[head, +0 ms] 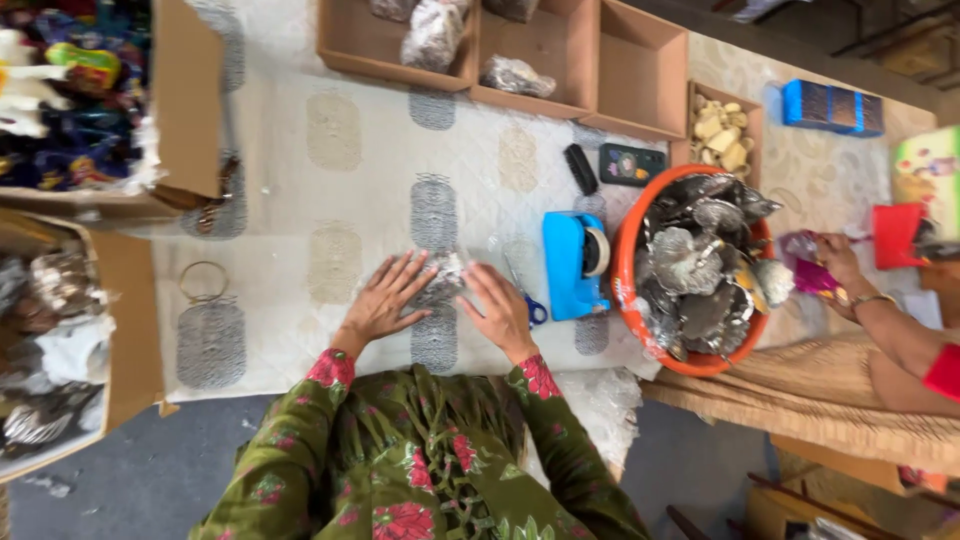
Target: Wrapping small decorative figurines in bubble wrap and organizing them into cardboard boxes for storage or shipping.
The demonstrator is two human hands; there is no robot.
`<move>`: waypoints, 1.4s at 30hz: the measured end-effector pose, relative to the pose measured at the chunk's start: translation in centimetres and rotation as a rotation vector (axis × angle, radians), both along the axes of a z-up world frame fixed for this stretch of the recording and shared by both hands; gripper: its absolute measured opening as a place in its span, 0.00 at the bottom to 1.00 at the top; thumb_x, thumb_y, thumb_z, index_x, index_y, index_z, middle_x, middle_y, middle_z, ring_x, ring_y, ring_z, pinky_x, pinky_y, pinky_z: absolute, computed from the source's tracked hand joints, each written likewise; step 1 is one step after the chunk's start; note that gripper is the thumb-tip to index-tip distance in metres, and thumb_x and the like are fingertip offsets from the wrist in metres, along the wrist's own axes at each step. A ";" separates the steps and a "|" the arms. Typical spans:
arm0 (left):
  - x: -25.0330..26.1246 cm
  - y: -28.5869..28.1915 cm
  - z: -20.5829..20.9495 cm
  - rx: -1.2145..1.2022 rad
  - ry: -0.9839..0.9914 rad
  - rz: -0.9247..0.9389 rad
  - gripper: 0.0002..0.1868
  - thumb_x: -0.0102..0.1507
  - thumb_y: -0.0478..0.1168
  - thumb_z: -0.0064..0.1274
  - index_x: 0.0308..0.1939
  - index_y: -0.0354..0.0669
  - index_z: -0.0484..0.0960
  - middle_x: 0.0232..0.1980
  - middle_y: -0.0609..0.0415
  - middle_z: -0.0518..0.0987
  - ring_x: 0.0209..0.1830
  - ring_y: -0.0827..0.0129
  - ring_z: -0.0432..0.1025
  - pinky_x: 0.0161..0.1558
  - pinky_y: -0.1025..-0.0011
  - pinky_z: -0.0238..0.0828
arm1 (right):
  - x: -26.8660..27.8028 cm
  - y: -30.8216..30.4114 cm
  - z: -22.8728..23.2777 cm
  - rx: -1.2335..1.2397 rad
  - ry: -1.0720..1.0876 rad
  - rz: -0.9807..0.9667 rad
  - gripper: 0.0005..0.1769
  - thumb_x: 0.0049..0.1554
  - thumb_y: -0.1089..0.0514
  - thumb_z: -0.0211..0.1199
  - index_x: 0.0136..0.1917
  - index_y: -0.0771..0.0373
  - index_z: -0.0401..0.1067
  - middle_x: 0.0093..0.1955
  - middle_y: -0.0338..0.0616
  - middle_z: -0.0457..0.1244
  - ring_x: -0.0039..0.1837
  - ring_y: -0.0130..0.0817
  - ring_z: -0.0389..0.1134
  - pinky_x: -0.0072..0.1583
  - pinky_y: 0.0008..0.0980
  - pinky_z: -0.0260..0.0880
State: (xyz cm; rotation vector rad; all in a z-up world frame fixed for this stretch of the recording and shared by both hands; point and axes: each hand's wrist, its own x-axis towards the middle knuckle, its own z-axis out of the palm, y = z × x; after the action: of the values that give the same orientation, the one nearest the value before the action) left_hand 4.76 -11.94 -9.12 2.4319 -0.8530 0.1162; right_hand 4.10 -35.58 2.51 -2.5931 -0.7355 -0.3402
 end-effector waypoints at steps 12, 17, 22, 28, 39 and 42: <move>0.2 -0.4 -0.9 0.166 -0.022 0.016 0.40 0.66 0.69 0.35 0.79 0.63 0.56 0.84 0.53 0.51 0.83 0.59 0.48 0.80 0.59 0.41 | -3.6 -17.0 -1.5 0.071 -0.149 -0.858 0.12 0.63 0.56 0.62 0.59 0.62 0.77 0.58 0.51 0.68 0.62 0.51 0.67 0.66 0.46 0.63; 0.2 -0.5 -1.0 0.171 0.003 0.019 0.39 0.65 0.69 0.36 0.79 0.69 0.55 0.84 0.54 0.50 0.83 0.58 0.47 0.80 0.57 0.42 | -3.1 -17.3 -2.5 -0.027 -0.025 -0.926 0.13 0.63 0.53 0.62 0.55 0.61 0.79 0.54 0.50 0.68 0.60 0.53 0.66 0.67 0.49 0.60; 0.2 -0.4 -0.9 0.187 0.002 0.027 0.38 0.64 0.70 0.36 0.78 0.73 0.54 0.84 0.54 0.50 0.83 0.58 0.47 0.79 0.57 0.42 | -2.2 -17.5 -2.5 -0.156 0.025 -0.994 0.09 0.58 0.53 0.66 0.47 0.59 0.81 0.50 0.49 0.68 0.59 0.53 0.65 0.65 0.47 0.62; 0.2 -0.6 -1.7 0.289 0.016 0.012 0.39 0.64 0.71 0.30 0.79 0.76 0.49 0.84 0.56 0.46 0.83 0.60 0.44 0.80 0.58 0.40 | -2.1 -17.6 -1.8 -0.028 0.081 -1.040 0.06 0.52 0.55 0.72 0.43 0.56 0.82 0.44 0.47 0.68 0.52 0.48 0.66 0.59 0.45 0.64; 0.3 -0.5 -1.6 0.248 0.008 0.006 0.39 0.65 0.71 0.30 0.79 0.74 0.48 0.84 0.54 0.46 0.83 0.59 0.44 0.80 0.58 0.39 | -2.2 -22.1 -4.0 0.598 0.234 -0.922 0.08 0.60 0.59 0.67 0.51 0.65 0.79 0.46 0.41 0.72 0.44 0.22 0.71 0.48 0.21 0.69; 0.2 -0.7 -1.5 0.226 0.007 0.009 0.39 0.65 0.71 0.31 0.79 0.74 0.49 0.84 0.54 0.47 0.83 0.59 0.44 0.80 0.58 0.39 | -2.5 -22.7 -3.3 0.549 0.401 -0.961 0.10 0.58 0.59 0.69 0.52 0.65 0.79 0.42 0.39 0.71 0.41 0.23 0.68 0.44 0.22 0.66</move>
State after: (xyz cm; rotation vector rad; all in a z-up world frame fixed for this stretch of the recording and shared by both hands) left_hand 4.98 -12.60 -10.59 2.6434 -0.8947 0.0143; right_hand 1.60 -58.24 -0.78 -2.1753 0.6907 -0.2248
